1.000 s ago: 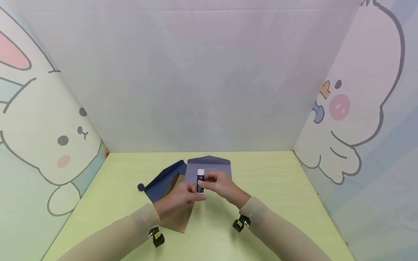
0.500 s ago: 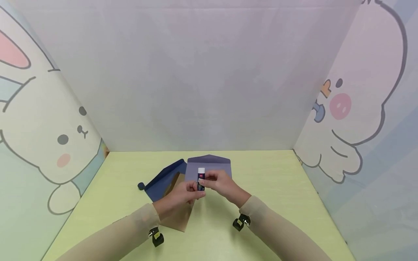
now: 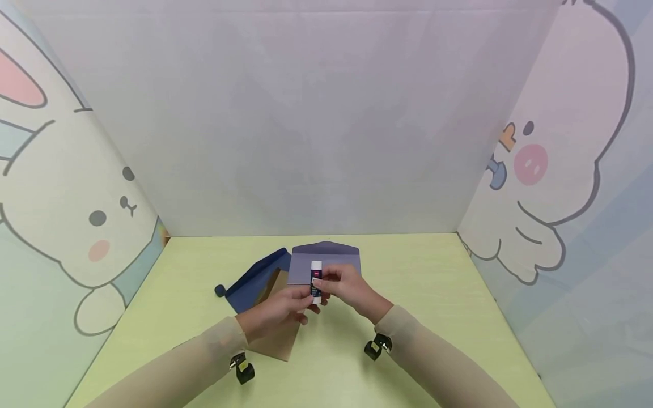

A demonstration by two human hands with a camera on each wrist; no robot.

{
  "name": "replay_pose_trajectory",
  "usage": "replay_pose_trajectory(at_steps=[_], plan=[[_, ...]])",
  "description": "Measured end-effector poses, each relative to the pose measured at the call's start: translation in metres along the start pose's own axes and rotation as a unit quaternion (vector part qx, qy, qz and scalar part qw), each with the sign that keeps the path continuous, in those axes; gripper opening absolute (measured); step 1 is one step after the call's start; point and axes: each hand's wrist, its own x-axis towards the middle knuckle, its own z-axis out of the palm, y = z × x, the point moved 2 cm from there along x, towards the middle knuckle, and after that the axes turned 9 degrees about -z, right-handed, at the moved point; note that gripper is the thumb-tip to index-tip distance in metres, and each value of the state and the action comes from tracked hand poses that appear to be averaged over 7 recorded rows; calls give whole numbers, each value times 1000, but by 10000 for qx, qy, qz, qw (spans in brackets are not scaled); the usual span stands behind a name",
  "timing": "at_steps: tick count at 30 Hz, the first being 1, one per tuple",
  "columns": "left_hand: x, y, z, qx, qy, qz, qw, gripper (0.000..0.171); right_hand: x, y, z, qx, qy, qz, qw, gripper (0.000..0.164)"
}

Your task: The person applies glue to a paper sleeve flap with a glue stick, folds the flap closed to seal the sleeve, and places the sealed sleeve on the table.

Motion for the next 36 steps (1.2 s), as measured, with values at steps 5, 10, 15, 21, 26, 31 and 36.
replay_pose_trajectory(at_steps=[5, 10, 15, 21, 26, 31, 36], plan=[[0, 0, 0, -218, -118, -18, 9997, 42, 1, -1, 0, -28, 65, 29, 10000, 24], [-1, 1, 1, 25, 146, -4, 9999, 38, 2, -2, 0, -19, 26, 14, 10000, 23], [-4, 2, 5, 263, 853, -24, 9960, 31, 3, -1, 1, -155, -12, -56, 9999, 25], [-5, 4, 9, 284, 1451, -187, 9888, 40, 3, -3, 3, -136, -18, -119, 9998, 25], [-3, 5, 9, 386, 1547, -200, 9870, 38, 3, -4, 4, -149, 17, -104, 9998, 24], [-3, 4, 8, 378, 1496, -229, 9878, 39, 3, -3, 4, -161, 22, -70, 9998, 25], [-2, 2, 7, 295, 1166, -247, 9924, 35, 3, -3, 3, -136, 50, -16, 9999, 26]])
